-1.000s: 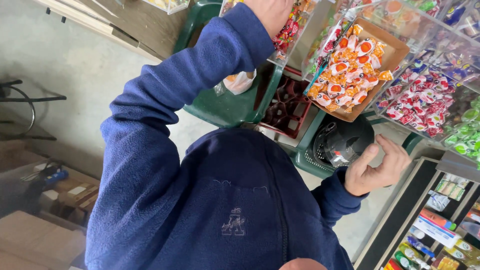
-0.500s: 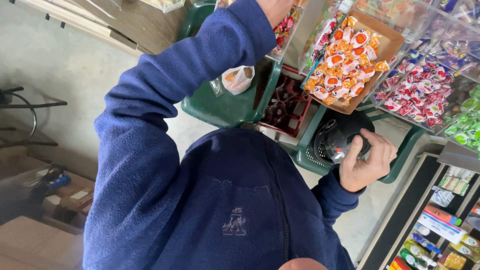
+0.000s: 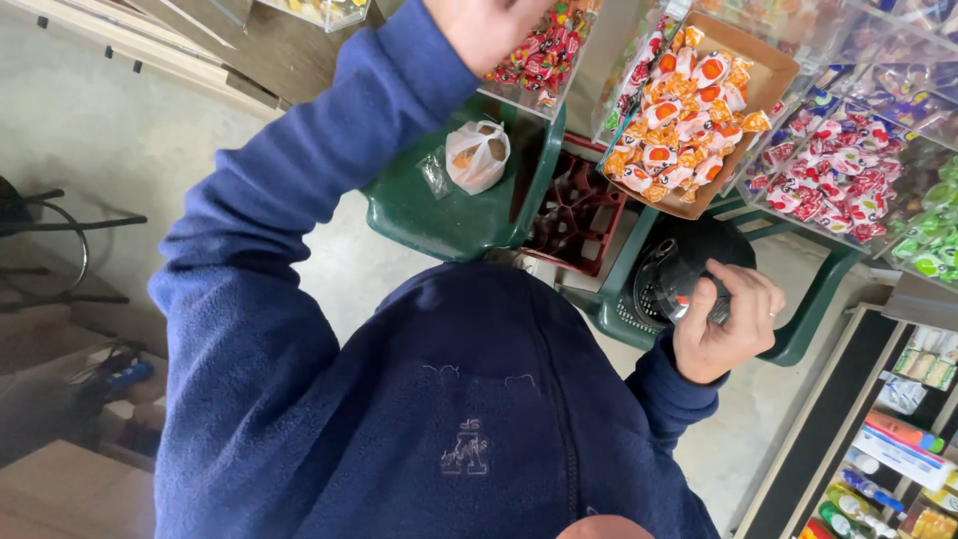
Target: Selecting and picking various wrapped candies from display bins and placing them into a small tray.
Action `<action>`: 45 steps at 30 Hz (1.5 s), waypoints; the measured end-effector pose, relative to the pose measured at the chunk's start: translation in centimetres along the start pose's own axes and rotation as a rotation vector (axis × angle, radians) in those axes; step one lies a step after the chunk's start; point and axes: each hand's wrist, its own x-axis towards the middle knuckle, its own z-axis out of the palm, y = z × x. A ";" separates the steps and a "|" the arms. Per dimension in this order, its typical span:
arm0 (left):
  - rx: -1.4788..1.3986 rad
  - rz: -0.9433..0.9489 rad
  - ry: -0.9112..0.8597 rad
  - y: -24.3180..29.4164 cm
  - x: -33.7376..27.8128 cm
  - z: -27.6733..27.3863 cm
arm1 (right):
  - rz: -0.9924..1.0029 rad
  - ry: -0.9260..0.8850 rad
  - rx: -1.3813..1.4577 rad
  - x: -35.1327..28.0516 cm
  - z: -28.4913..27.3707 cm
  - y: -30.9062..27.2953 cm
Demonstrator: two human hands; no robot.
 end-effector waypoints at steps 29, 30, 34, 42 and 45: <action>-0.768 -0.214 -0.045 20.8 -2.5 -6.4 | 0.110 -0.147 0.710 4.0 4.1 -5.9; -0.765 -0.196 -0.052 21.3 -1.8 -6.2 | 0.033 -0.136 0.672 4.2 3.7 -5.6; -0.784 -0.116 -0.038 22.4 -2.2 -2.5 | -0.048 -0.107 0.546 4.2 1.9 -4.2; -0.673 -0.046 -0.102 24.6 1.3 -0.5 | 0.065 -0.121 0.624 2.2 -0.6 -1.3; -0.662 -0.027 -0.075 25.6 2.1 0.4 | 0.067 -0.096 0.617 2.1 -1.0 -0.2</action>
